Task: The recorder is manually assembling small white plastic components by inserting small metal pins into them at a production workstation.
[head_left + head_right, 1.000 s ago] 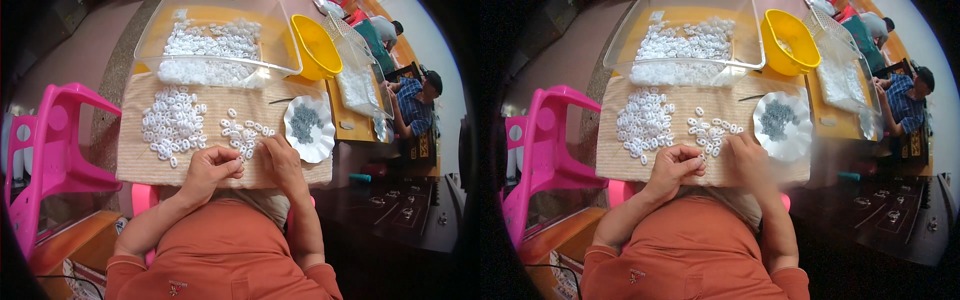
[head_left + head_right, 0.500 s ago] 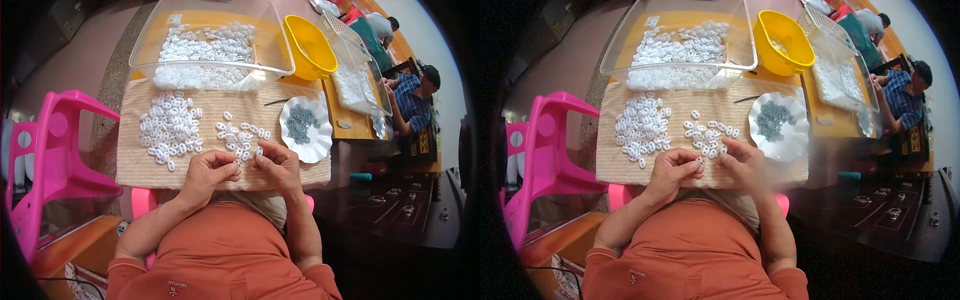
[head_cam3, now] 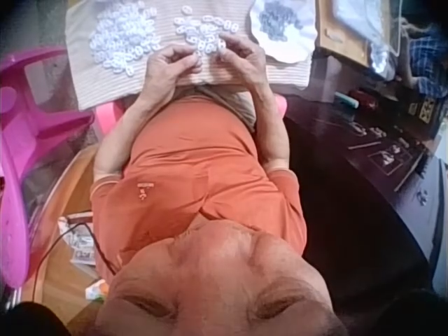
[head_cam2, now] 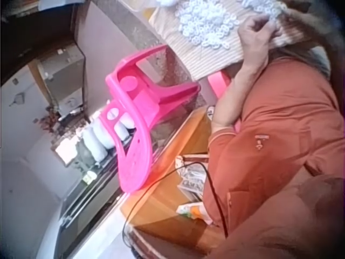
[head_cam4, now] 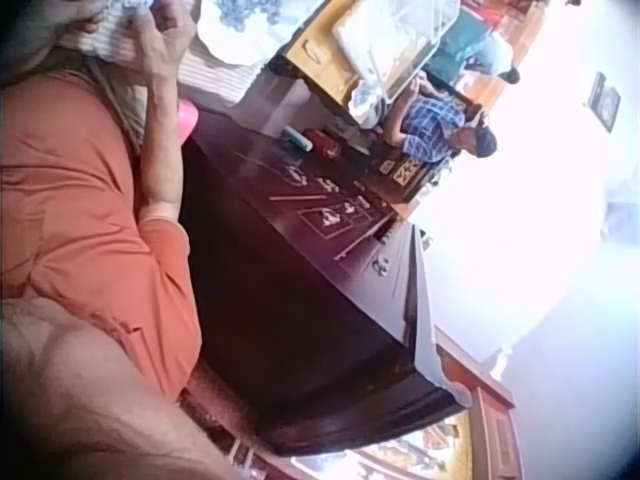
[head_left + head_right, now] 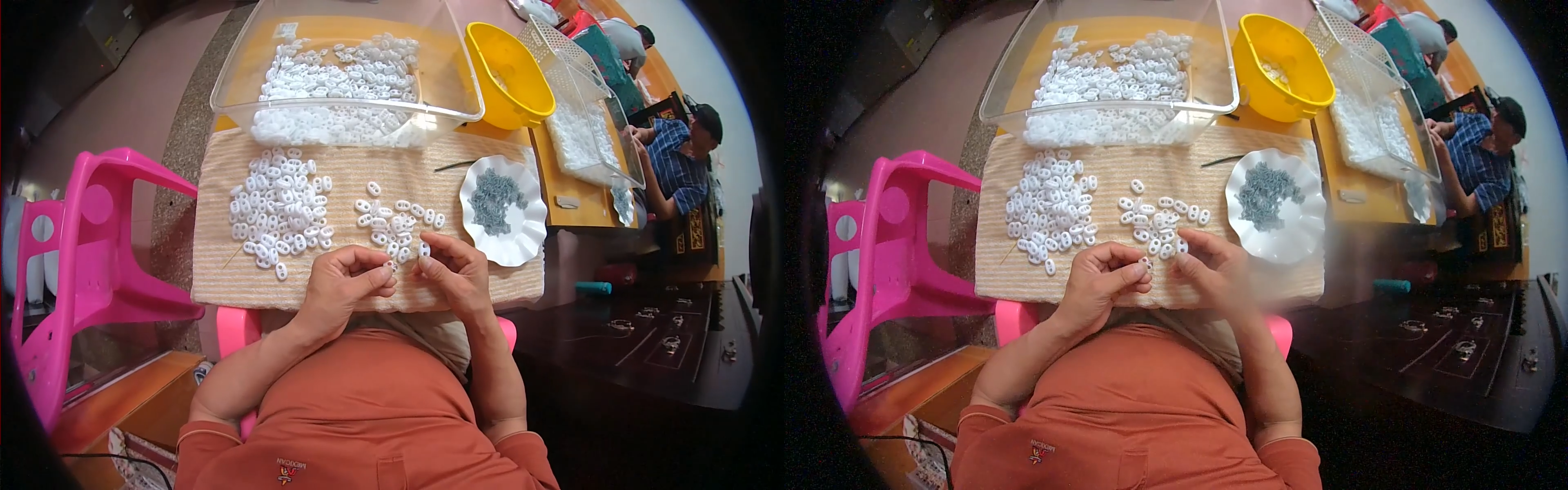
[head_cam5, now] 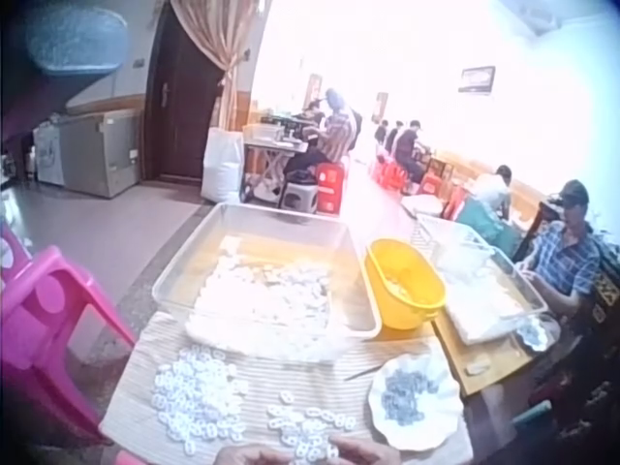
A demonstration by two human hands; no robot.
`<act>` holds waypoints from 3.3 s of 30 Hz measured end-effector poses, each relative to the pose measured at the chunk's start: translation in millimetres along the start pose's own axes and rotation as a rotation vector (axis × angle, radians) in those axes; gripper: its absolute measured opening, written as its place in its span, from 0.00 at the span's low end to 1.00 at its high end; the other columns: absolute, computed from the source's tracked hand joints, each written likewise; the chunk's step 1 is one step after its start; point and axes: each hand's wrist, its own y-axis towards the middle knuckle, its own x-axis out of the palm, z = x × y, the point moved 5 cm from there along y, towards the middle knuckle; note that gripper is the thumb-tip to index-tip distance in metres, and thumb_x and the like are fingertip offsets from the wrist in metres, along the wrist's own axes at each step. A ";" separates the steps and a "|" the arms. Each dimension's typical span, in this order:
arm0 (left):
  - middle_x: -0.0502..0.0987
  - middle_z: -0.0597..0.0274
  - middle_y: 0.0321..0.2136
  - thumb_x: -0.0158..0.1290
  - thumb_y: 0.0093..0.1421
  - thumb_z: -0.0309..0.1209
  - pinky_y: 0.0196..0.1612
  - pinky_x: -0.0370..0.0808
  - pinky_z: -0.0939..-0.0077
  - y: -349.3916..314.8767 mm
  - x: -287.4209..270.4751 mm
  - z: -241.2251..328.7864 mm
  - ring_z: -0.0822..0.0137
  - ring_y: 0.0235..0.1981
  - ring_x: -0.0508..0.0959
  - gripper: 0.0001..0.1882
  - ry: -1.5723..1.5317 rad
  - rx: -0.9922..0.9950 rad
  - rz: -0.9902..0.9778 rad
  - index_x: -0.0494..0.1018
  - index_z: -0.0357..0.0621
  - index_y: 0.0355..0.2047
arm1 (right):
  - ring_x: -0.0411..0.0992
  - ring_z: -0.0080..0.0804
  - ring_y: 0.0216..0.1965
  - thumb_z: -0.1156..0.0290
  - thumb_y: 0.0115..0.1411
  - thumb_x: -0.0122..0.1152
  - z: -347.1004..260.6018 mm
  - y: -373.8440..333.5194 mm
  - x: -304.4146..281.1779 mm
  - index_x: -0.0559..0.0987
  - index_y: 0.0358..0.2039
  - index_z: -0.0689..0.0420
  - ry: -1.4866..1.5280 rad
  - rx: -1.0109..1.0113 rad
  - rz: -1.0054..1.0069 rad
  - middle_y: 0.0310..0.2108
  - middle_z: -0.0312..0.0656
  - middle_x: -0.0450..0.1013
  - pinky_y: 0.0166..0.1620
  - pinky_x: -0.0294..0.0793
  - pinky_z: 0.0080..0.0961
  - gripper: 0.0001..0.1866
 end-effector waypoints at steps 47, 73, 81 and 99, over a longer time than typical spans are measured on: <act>0.78 0.59 0.28 0.55 0.58 0.23 0.34 0.79 0.80 -0.6 0.1 0.4 0.72 0.28 0.79 0.06 -0.006 -0.057 0.026 0.74 0.37 0.37 | 0.77 0.27 0.31 0.81 0.56 0.61 3.4 -1.3 1.5 0.74 0.48 0.67 -0.094 -0.004 -0.110 0.32 0.42 0.77 0.35 0.77 0.21 0.18; 0.78 0.59 0.29 0.54 0.59 0.24 0.35 0.81 0.79 0.6 3.0 3.0 0.72 0.29 0.79 0.07 -0.004 -0.087 0.034 0.73 0.37 0.38 | 0.76 0.28 0.36 0.84 0.56 0.59 3.8 2.7 6.2 0.74 0.48 0.68 -0.145 -0.052 -0.198 0.39 0.45 0.75 0.39 0.77 0.20 0.17; 0.78 0.59 0.29 0.54 0.59 0.24 0.34 0.80 0.80 0.7 2.7 2.3 0.72 0.29 0.80 0.07 -0.011 -0.075 0.034 0.73 0.37 0.38 | 0.76 0.27 0.37 0.84 0.56 0.60 0.4 2.2 9.6 0.74 0.48 0.68 -0.128 -0.074 -0.193 0.39 0.44 0.75 0.40 0.76 0.19 0.17; 0.78 0.58 0.29 0.54 0.59 0.23 0.35 0.81 0.79 0.5 1.9 0.7 0.72 0.29 0.79 0.07 -0.002 -0.081 0.033 0.74 0.36 0.38 | 0.75 0.27 0.38 0.83 0.58 0.57 1.3 2.6 10.8 0.73 0.50 0.68 -0.120 -0.068 -0.229 0.40 0.45 0.73 0.41 0.75 0.20 0.17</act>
